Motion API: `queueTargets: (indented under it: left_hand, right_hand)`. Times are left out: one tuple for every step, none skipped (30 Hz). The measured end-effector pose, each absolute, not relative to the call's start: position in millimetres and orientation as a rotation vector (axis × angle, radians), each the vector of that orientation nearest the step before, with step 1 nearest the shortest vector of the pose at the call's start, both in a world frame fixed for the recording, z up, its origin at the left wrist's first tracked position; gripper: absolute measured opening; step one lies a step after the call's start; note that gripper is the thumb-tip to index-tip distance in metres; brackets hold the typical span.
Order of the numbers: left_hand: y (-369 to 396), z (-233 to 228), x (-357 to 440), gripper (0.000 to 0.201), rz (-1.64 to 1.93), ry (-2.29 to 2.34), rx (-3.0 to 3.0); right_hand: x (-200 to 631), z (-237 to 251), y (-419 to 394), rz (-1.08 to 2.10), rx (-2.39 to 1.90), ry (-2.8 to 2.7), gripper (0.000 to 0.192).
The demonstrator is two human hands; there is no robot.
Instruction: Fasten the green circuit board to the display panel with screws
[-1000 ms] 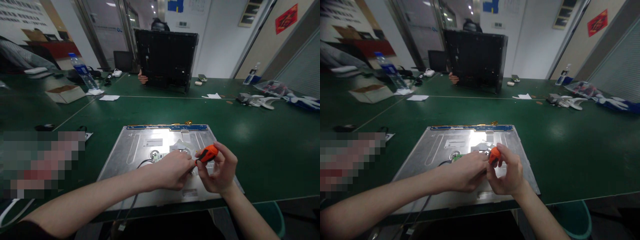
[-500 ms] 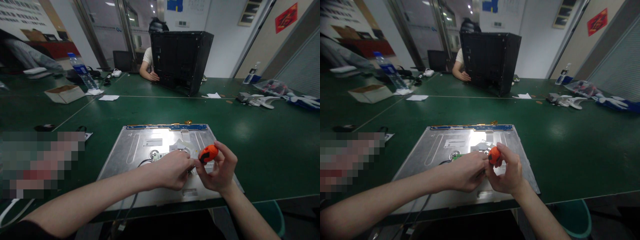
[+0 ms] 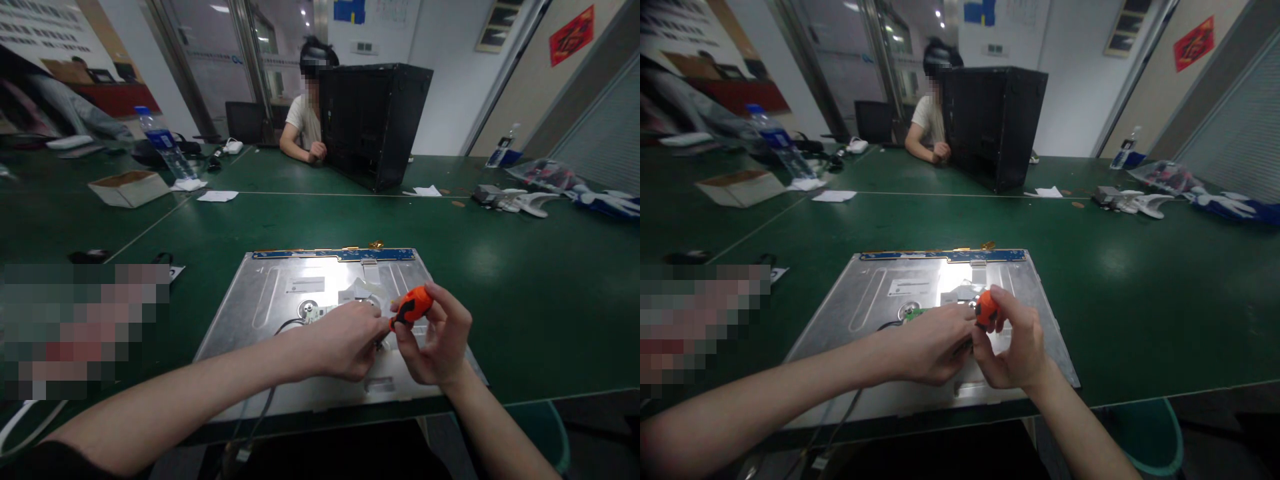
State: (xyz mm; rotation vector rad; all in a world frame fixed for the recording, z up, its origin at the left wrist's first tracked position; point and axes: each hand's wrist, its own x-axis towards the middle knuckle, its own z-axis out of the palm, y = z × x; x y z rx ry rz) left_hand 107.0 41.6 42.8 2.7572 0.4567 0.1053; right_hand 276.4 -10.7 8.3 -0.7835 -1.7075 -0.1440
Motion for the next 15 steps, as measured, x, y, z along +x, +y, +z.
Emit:
queueTargets:
  left_hand:
    - [41.5,43.6,107.1,0.017,0.099,0.456,2.756]
    - [41.4,44.2,107.2,0.017,0.093,0.456,2.755]
    - [41.3,44.9,107.4,0.016,0.090,0.455,2.752]
    - [41.2,45.5,107.5,0.016,0.090,0.455,2.750]
    - [41.1,46.2,107.6,0.015,0.092,0.452,2.750]
    - [41.0,46.8,107.8,0.015,0.094,0.448,2.749]
    - [41.0,47.3,107.8,0.015,0.095,0.442,2.748]
    - [41.0,47.8,107.9,0.014,0.096,0.435,2.749]
    - [41.1,48.0,107.9,0.014,0.094,0.429,2.750]
    - [41.2,48.1,107.9,0.013,0.092,0.427,2.753]
    - [41.4,47.8,107.9,0.013,0.089,0.427,2.754]
    - [41.7,47.3,107.9,0.013,0.089,0.427,2.754]
    - [42.1,46.6,107.8,0.013,0.090,0.426,2.753]
    - [42.4,45.8,107.6,0.012,0.093,0.425,2.748]
    - [42.7,45.0,107.5,0.012,0.098,0.423,2.739]
  right_hand:
    - [276.5,8.2,-10.7,-0.146,-0.777,-1.706,0.077]
    - [276.7,8.1,-10.6,-0.147,-0.771,-1.705,0.077]
    - [276.8,8.0,-10.5,-0.147,-0.769,-1.704,0.078]
    - [276.9,7.9,-10.4,-0.147,-0.770,-1.704,0.078]
    - [276.9,7.8,-10.3,-0.149,-0.773,-1.700,0.078]
    - [276.8,7.8,-10.3,-0.152,-0.775,-1.698,0.078]
    - [276.7,7.9,-10.4,-0.158,-0.776,-1.696,0.078]
    - [276.5,8.0,-10.4,-0.165,-0.775,-1.695,0.078]
    - [276.2,8.1,-10.4,-0.172,-0.774,-1.694,0.078]
    - [276.0,8.2,-10.4,-0.177,-0.773,-1.694,0.078]
    - [275.8,8.2,-10.4,-0.181,-0.774,-1.693,0.078]
    - [275.6,8.2,-10.3,-0.186,-0.775,-1.691,0.078]
    - [275.4,8.2,-10.2,-0.192,-0.776,-1.689,0.078]
    - [275.3,8.2,-10.0,-0.202,-0.776,-1.687,0.078]
    - [275.1,8.3,-9.8,-0.217,-0.778,-1.685,0.078]
